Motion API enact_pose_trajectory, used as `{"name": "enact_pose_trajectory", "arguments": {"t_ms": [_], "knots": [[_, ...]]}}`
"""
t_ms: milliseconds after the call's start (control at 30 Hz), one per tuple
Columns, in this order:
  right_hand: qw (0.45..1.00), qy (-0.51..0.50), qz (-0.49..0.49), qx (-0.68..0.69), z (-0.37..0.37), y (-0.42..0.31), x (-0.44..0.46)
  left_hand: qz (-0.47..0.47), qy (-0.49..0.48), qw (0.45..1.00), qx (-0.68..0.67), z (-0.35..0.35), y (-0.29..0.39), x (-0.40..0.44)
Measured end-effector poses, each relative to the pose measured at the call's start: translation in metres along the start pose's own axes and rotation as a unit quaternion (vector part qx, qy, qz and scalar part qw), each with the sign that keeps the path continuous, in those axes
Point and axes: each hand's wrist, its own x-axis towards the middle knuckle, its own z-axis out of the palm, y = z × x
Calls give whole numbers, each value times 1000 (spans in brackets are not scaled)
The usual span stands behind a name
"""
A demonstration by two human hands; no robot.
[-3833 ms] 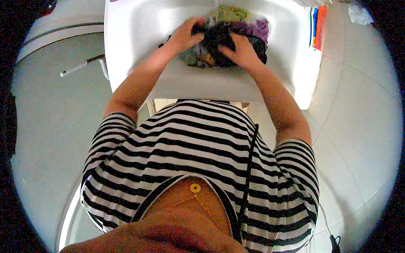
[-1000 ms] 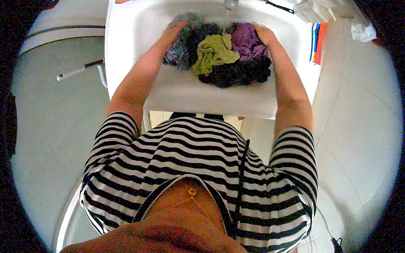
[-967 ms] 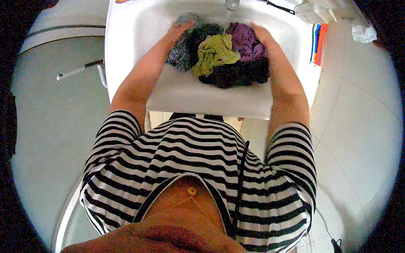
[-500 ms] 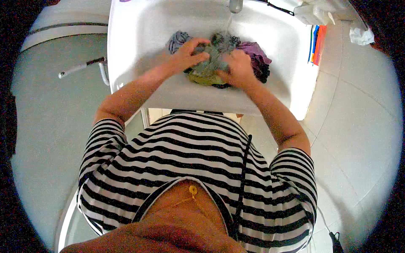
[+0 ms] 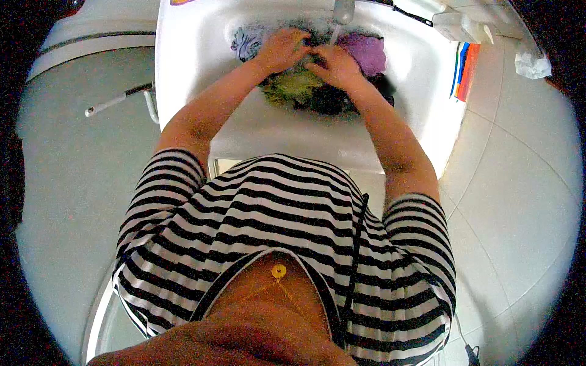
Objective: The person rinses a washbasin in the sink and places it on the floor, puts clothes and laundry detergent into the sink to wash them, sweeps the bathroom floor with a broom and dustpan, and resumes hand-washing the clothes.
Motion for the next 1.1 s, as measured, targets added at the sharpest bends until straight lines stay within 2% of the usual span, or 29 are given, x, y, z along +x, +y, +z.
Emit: {"name": "enact_pose_trajectory", "arguments": {"t_ms": [33, 67, 100, 133, 167, 200, 233, 267, 333, 367, 433, 467, 500, 533, 567, 600, 633, 667, 700, 733, 833, 900, 967, 1067, 1100], "knots": [[988, 96, -115, 32, -16, 13, -13, 128, 130, 982, 54, -15, -2, -10], [982, 164, -89, -3, -31, 29, -23, 127, 131, 982, 55, -27, -11, -19], [970, 232, -64, -40, -45, 50, -31, 34, 171, 983, 54, -39, -22, -26], [967, 221, 109, 69, -46, 82, -36, -61, 210, 974, 53, -43, -28, -30], [924, 196, 279, 175, -36, 109, -38, -66, 210, 974, 53, -29, -37, -30], [925, 193, 276, 175, -22, 123, -30, -173, 187, 966, -50, -4, -52, -24], [884, 142, 294, 335, -10, 136, -13, -271, 165, 936, -149, 9, -60, -15], [818, 81, 305, 481, -2, 136, -3, -345, 3, 883, -319, -13, -44, 2], [801, 52, 324, 500, -6, 110, 1, -293, -27, 884, -363, 51, -67, 36], [781, 28, 339, 523, -16, 93, 9, -305, -55, 845, -435, 49, -42, 46], [738, -32, 371, 562, -27, 43, 23, -278, 46, 931, -231, 42, 3, 51], [714, -65, 390, 578, -28, 23, 27, -292, 53, 928, -224, 22, -2, 44], [687, -94, 411, 591, -25, 11, 30, -267, -99, 928, -240, 2, -5, 39], [857, -151, 270, 412, -19, 35, 25, -232, -251, 905, -253, -11, -5, 34], [930, -142, 150, 303, -21, 21, 14, -153, -183, 953, -184, -12, -1, 15], [974, -128, 29, 184, -28, 0, -13, -72, -115, 984, -114, -14, 11, -10], [994, -34, -86, 59, -28, -21, -43, -10, -90, 991, -101, -29, 26, -36], [990, -18, -129, 44, -34, -42, -68, 54, -63, 993, -84, -47, 40, -60], [983, 19, -180, 16, -30, -54, -86, 60, -19, 998, -26, -56, 57, -86], [989, 3, -147, -23, -24, -65, -102, 65, 24, 997, 32, -55, 68, -105], [989, -2, -100, -109, 3, -64, -95, 37, 51, 997, 51, -23, 69, -121], [984, 10, -78, -157, 20, -50, -67, 27, 31, 994, 96, -6, 52, -105], [984, -30, -34, -174, 34, -30, -33, 15, 16, 990, 141, 9, 31, -80], [976, 15, -47, -212, 41, -6, 8, -25, 17, 987, 160, 4, 17, -38], [975, 12, -24, -220, 44, 4, 21, -40, -33, 981, 188, -6, 18, -24]]}}
